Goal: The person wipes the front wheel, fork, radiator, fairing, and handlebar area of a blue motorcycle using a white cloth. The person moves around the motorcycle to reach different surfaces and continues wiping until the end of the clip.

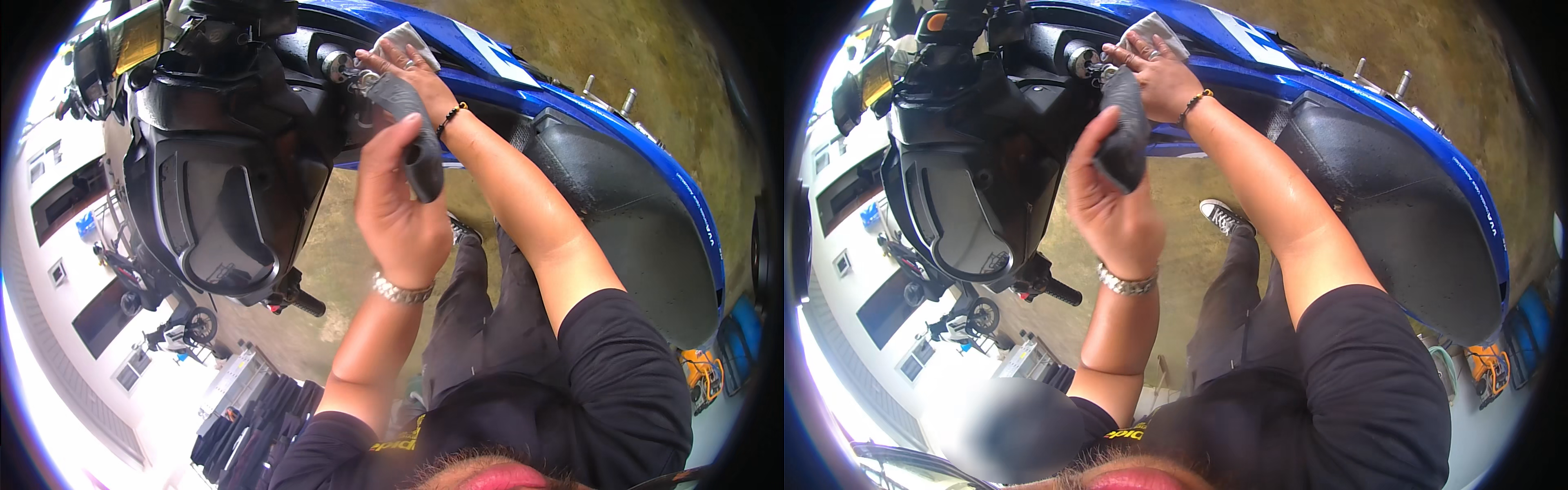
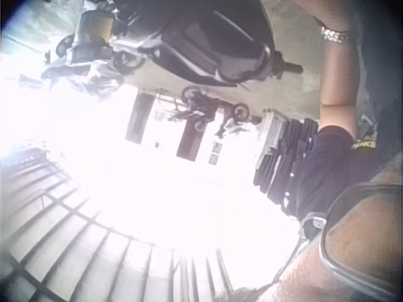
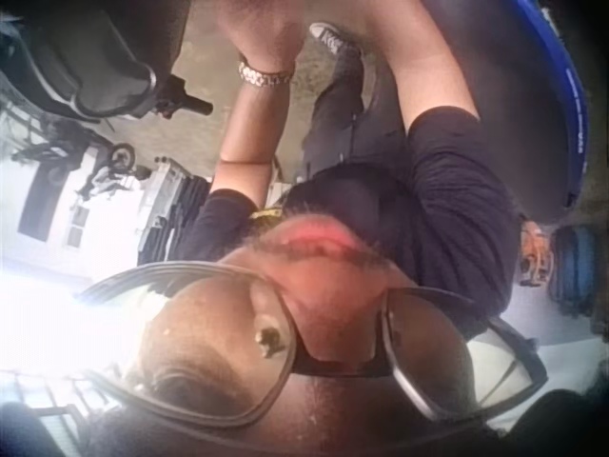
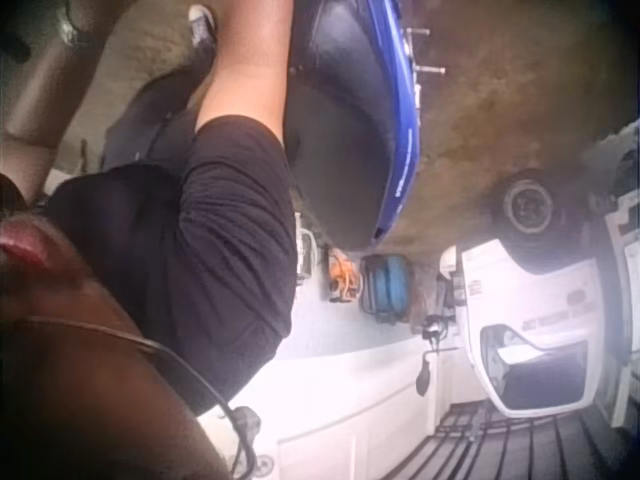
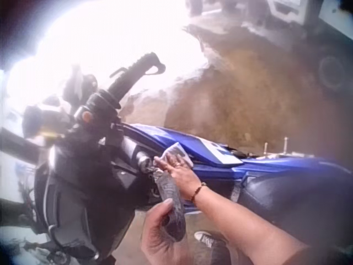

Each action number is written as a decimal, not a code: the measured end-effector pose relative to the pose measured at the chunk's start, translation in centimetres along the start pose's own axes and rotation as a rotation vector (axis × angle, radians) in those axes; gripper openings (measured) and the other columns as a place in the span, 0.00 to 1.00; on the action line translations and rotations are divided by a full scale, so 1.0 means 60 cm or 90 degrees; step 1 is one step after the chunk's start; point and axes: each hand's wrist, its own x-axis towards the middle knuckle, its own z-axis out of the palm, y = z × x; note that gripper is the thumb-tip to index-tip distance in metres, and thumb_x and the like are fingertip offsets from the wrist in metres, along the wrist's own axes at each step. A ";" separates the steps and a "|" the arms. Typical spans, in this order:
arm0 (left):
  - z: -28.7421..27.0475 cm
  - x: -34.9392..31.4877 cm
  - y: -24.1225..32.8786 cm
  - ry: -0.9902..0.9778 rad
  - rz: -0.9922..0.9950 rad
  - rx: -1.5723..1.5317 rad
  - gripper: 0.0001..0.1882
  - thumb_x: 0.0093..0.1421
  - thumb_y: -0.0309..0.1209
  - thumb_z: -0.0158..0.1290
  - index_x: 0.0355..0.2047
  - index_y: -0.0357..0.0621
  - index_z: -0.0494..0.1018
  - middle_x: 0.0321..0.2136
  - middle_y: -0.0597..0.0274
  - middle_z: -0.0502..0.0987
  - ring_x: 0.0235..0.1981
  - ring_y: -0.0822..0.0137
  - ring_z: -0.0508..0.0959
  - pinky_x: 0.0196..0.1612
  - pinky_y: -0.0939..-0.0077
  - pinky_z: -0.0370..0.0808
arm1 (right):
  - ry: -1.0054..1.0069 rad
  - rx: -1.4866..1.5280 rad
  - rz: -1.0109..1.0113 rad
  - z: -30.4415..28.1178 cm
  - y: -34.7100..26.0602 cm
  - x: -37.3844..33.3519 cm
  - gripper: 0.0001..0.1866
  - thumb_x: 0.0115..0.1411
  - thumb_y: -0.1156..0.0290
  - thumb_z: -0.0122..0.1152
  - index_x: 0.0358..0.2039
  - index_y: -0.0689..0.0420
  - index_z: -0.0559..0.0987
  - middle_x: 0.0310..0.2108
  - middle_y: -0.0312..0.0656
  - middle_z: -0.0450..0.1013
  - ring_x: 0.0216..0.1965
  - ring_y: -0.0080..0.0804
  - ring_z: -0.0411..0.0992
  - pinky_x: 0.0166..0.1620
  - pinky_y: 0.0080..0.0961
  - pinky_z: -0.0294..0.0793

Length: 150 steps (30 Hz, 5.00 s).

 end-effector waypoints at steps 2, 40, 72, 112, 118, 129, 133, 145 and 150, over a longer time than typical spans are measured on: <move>0.010 -0.018 -0.025 0.012 -0.067 0.004 0.25 0.59 0.14 0.54 0.58 0.34 0.71 0.55 0.52 0.74 0.57 0.62 0.74 0.63 0.69 0.68 | -0.016 -0.018 0.028 0.001 -0.013 0.004 0.27 0.61 0.62 0.57 0.63 0.38 0.76 0.75 0.33 0.56 0.75 0.50 0.52 0.72 0.59 0.52; -0.067 0.117 -0.203 0.054 -0.512 -0.912 0.21 0.63 0.24 0.54 0.54 0.31 0.65 0.51 0.43 0.76 0.41 0.60 0.84 0.47 0.63 0.86 | 0.341 0.045 0.125 -0.090 -0.001 0.025 0.20 0.62 0.68 0.64 0.55 0.56 0.81 0.58 0.48 0.75 0.61 0.46 0.72 0.63 0.41 0.71; 0.016 0.134 -0.156 0.248 -0.502 -0.778 0.09 0.63 0.24 0.53 0.44 0.36 0.72 0.40 0.53 0.81 0.39 0.62 0.82 0.48 0.66 0.81 | 0.118 0.546 0.289 0.027 -0.131 -0.136 0.15 0.66 0.69 0.61 0.51 0.59 0.79 0.49 0.38 0.79 0.57 0.35 0.73 0.60 0.37 0.71; -0.275 -0.403 0.059 0.160 -0.252 0.610 0.31 0.59 0.23 0.57 0.63 0.40 0.63 0.57 0.53 0.68 0.59 0.61 0.70 0.56 0.68 0.70 | -0.050 0.218 -0.090 -0.125 -0.006 0.072 0.18 0.56 0.67 0.66 0.48 0.50 0.83 0.53 0.44 0.77 0.44 0.45 0.81 0.47 0.36 0.82; -0.379 -0.287 0.030 0.150 -0.301 0.482 0.28 0.61 0.24 0.58 0.60 0.39 0.64 0.57 0.51 0.71 0.53 0.64 0.72 0.52 0.68 0.71 | 0.269 0.914 0.199 -0.139 -0.124 0.078 0.16 0.73 0.71 0.55 0.58 0.58 0.77 0.54 0.41 0.78 0.55 0.26 0.74 0.59 0.26 0.72; -0.408 -0.186 -0.032 0.162 -0.376 0.351 0.06 0.68 0.28 0.57 0.35 0.38 0.74 0.25 0.58 0.79 0.25 0.68 0.80 0.32 0.73 0.78 | 0.257 1.101 0.780 -0.197 -0.200 -0.036 0.15 0.71 0.67 0.54 0.48 0.63 0.82 0.39 0.34 0.81 0.39 0.14 0.75 0.42 0.18 0.74; -0.420 -0.201 -0.034 0.163 -0.376 0.313 0.03 0.65 0.22 0.56 0.39 0.38 0.76 0.26 0.63 0.78 0.26 0.73 0.77 0.28 0.76 0.73 | 0.244 0.654 0.395 -0.179 -0.009 0.113 0.18 0.70 0.58 0.56 0.44 0.60 0.82 0.33 0.39 0.81 0.33 0.26 0.77 0.39 0.25 0.77; -0.402 -0.198 -0.025 0.152 -0.373 0.344 0.06 0.68 0.29 0.55 0.37 0.39 0.76 0.24 0.65 0.76 0.21 0.74 0.74 0.21 0.78 0.69 | -0.179 0.308 0.083 -0.006 -0.036 0.265 0.19 0.68 0.62 0.49 0.50 0.59 0.82 0.64 0.47 0.69 0.69 0.44 0.61 0.70 0.40 0.60; -0.407 -0.198 -0.025 0.165 -0.402 0.335 0.06 0.68 0.29 0.55 0.36 0.40 0.76 0.22 0.66 0.75 0.20 0.74 0.73 0.20 0.78 0.69 | -0.144 0.281 -0.092 -0.045 -0.054 0.225 0.22 0.70 0.58 0.48 0.50 0.60 0.82 0.66 0.45 0.68 0.70 0.45 0.59 0.72 0.50 0.54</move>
